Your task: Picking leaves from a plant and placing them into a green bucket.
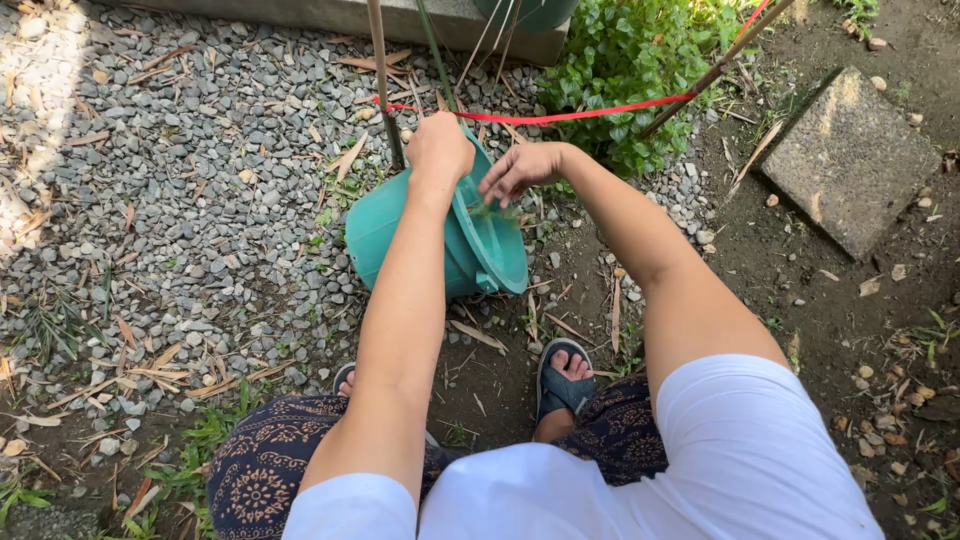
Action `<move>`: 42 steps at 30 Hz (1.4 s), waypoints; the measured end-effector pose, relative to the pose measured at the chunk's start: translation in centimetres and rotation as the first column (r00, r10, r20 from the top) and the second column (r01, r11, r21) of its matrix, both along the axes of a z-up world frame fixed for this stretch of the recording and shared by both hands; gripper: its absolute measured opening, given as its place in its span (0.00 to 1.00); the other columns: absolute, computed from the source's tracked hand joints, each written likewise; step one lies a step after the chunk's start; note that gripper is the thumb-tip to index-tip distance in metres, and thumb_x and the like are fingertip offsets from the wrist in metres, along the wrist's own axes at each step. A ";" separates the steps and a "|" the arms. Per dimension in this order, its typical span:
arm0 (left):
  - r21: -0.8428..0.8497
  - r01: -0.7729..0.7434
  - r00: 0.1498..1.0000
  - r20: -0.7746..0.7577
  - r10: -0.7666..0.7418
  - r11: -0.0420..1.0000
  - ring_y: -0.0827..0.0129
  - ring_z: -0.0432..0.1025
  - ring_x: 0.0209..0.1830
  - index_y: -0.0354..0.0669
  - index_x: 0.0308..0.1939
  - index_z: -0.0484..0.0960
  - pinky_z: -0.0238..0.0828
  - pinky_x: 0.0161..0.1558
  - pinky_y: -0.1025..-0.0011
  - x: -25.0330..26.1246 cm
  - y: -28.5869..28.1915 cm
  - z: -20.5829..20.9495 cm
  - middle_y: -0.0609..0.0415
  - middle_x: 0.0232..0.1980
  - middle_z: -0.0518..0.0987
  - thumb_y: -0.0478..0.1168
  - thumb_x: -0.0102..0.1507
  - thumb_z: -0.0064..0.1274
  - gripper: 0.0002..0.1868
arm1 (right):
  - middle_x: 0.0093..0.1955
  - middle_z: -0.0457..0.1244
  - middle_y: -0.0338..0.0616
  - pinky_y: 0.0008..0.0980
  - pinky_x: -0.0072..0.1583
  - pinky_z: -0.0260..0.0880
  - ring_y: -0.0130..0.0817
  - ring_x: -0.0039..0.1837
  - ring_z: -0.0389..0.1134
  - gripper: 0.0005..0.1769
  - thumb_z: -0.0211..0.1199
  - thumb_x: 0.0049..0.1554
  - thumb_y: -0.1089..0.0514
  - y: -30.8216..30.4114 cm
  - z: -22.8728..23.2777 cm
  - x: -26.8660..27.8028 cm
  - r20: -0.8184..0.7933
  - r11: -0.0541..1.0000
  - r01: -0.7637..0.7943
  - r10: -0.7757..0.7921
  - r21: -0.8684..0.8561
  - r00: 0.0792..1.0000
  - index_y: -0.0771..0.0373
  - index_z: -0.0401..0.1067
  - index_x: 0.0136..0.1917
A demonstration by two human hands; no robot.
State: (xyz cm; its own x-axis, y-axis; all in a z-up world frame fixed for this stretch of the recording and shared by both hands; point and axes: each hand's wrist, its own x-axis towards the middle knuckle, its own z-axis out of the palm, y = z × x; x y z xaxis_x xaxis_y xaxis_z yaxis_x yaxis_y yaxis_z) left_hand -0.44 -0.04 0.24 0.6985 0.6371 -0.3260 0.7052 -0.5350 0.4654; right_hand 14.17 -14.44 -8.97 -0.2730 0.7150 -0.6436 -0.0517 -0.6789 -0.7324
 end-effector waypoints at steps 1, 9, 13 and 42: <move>-0.002 0.002 1.000 -0.003 -0.002 1.000 0.43 0.77 0.54 0.37 0.48 0.83 0.76 0.53 0.53 -0.2 -0.2 0.3 0.37 0.51 0.82 0.33 0.58 0.52 0.15 | 0.51 0.74 0.37 0.29 0.49 0.72 0.25 0.47 0.73 0.23 0.71 0.45 0.50 -0.3 -1.3 1.2 -0.003 1.000 0.002 -0.002 -0.002 1.000 0.52 0.79 0.56; 0.003 0.033 0.999 0.025 -0.033 0.999 0.43 0.77 0.52 0.39 0.48 0.83 0.77 0.50 0.51 -1.4 0.5 0.9 0.38 0.51 0.81 0.30 0.56 0.50 0.17 | 0.56 0.70 0.48 0.46 0.55 0.74 0.47 0.57 0.72 0.17 0.61 0.57 0.57 -4.3 -12.9 6.1 0.996 0.990 -0.132 0.065 -0.057 0.062 0.41 0.80 0.56; -0.013 0.025 1.000 0.003 -0.025 1.000 0.44 0.76 0.53 0.42 0.49 0.83 0.75 0.51 0.50 -2.0 0.7 0.3 0.40 0.51 0.82 0.31 0.57 0.50 0.17 | 0.59 0.67 0.48 0.46 0.57 0.72 0.46 0.59 0.71 0.24 0.54 0.57 0.62 -4.5 -13.2 4.4 0.995 0.964 -0.246 0.096 -0.100 -0.026 0.36 0.79 0.58; -0.007 0.086 0.990 -0.113 -0.086 0.996 0.46 0.76 0.57 0.41 0.52 0.83 0.76 0.56 0.54 -0.8 -0.6 0.9 0.39 0.55 0.81 0.34 0.59 0.51 0.17 | 0.53 0.71 0.50 0.43 0.55 0.71 0.46 0.52 0.74 0.25 0.68 0.50 0.53 -4.8 -0.9 1.2 0.680 0.840 -0.315 -0.083 0.441 0.729 0.60 0.76 0.60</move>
State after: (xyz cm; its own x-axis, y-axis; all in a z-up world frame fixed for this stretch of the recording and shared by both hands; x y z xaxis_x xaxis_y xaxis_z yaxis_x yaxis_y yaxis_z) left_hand -1.20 -0.60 1.09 0.7093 0.5754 -0.4071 0.7046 -0.5953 0.3863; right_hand 15.34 -19.24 -9.89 -0.0332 0.9683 -0.2477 0.6215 -0.1742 -0.7638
